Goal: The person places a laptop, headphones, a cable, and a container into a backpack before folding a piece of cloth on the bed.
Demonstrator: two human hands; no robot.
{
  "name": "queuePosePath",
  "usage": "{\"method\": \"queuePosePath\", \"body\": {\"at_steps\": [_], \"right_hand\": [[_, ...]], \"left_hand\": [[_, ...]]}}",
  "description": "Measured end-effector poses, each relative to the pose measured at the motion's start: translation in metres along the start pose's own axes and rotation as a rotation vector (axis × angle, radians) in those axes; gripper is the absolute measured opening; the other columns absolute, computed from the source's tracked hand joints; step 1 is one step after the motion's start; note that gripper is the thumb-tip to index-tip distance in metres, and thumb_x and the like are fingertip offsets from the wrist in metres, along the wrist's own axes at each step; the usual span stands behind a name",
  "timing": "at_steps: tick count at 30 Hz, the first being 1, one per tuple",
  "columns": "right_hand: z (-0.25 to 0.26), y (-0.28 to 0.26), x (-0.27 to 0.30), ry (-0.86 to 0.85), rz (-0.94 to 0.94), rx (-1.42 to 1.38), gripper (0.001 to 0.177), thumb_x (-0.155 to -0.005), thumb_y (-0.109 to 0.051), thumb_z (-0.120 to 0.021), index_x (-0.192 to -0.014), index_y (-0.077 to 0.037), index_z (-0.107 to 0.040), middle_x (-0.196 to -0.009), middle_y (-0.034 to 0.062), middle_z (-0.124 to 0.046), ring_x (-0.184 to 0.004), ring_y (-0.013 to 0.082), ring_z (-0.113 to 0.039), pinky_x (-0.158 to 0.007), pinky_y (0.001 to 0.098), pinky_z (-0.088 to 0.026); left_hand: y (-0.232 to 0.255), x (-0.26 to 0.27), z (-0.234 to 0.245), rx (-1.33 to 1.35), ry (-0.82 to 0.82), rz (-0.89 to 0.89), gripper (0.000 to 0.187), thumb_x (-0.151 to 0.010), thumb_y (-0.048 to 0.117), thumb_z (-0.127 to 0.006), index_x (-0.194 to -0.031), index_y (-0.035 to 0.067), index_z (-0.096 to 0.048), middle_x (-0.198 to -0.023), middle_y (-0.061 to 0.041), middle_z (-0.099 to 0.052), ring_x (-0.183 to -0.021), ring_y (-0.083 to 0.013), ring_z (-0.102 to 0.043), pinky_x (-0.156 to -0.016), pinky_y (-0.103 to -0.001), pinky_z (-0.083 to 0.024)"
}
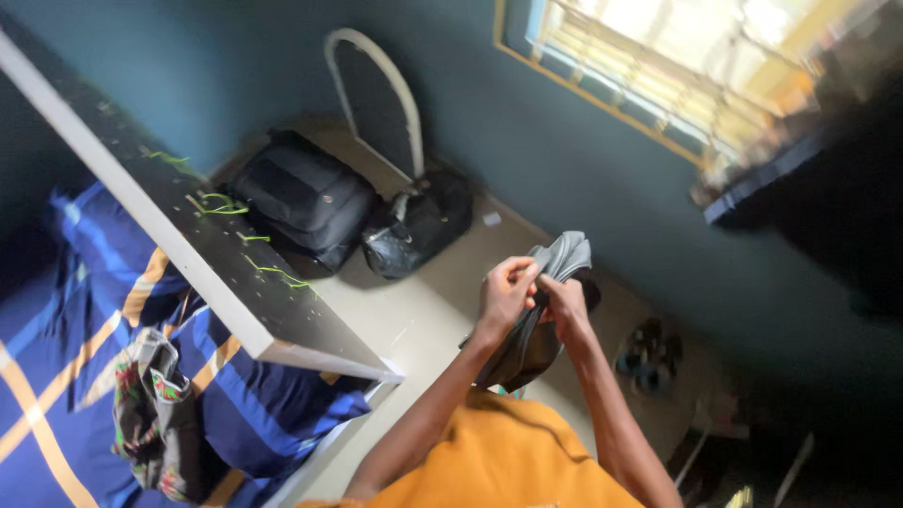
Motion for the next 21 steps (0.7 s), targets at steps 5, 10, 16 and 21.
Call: {"method": "queuePosePath", "body": {"at_steps": [5, 10, 16, 21], "right_hand": [[-0.052, -0.032, -0.058, -0.135, 0.018, 0.196, 0.021, -0.083, -0.023, -0.073, -0.082, -0.001, -0.069, -0.065, 0.0071, -0.064, -0.046, 0.0171, -0.058, -0.040, 0.0320, -0.046], [-0.109, -0.059, -0.120, -0.206, 0.001, 0.319, 0.018, -0.079, -0.021, -0.072, -0.083, -0.004, -0.069, -0.066, 0.0062, -0.067, -0.050, 0.0182, -0.063, -0.044, 0.0348, -0.053], [-0.181, -0.064, -0.206, -0.302, 0.026, 0.300, 0.022, -0.081, -0.022, -0.072, -0.085, -0.002, -0.068, -0.071, 0.0074, -0.065, -0.052, 0.0182, -0.061, -0.045, 0.0361, -0.052], [-0.241, -0.080, -0.249, -0.321, -0.022, 0.406, 0.023, -0.083, -0.027, -0.071, -0.088, -0.004, -0.070, -0.073, 0.0074, -0.069, -0.055, 0.0169, -0.065, -0.045, 0.0365, -0.053]], "left_hand": [[0.014, -0.036, 0.038, 0.100, 0.206, -0.088, 0.023, -0.099, 0.015, -0.069, -0.113, -0.001, -0.072, -0.075, -0.002, -0.067, -0.060, -0.0055, -0.060, -0.051, -0.022, -0.051], [0.013, -0.090, 0.078, 0.195, 0.324, -0.153, 0.025, -0.098, 0.014, -0.069, -0.118, -0.001, -0.069, -0.078, -0.003, -0.067, -0.063, -0.0061, -0.062, -0.054, -0.022, -0.054], [0.020, -0.174, 0.137, 0.162, 0.373, -0.187, 0.024, -0.100, 0.014, -0.068, -0.118, -0.002, -0.069, -0.080, -0.003, -0.068, -0.060, -0.0078, -0.062, -0.056, -0.021, -0.052], [0.042, -0.232, 0.185, 0.156, 0.444, -0.160, 0.030, -0.097, 0.015, -0.070, -0.124, 0.003, -0.066, -0.078, -0.005, -0.067, -0.056, -0.0084, -0.061, -0.052, -0.022, -0.051]]}}
Point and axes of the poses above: each hand's wrist, its own x-axis away from the middle knuckle, its own z-axis out of the back of the hand, y = z × x, the point moved 7 cm from there along -x, towards the middle knuckle
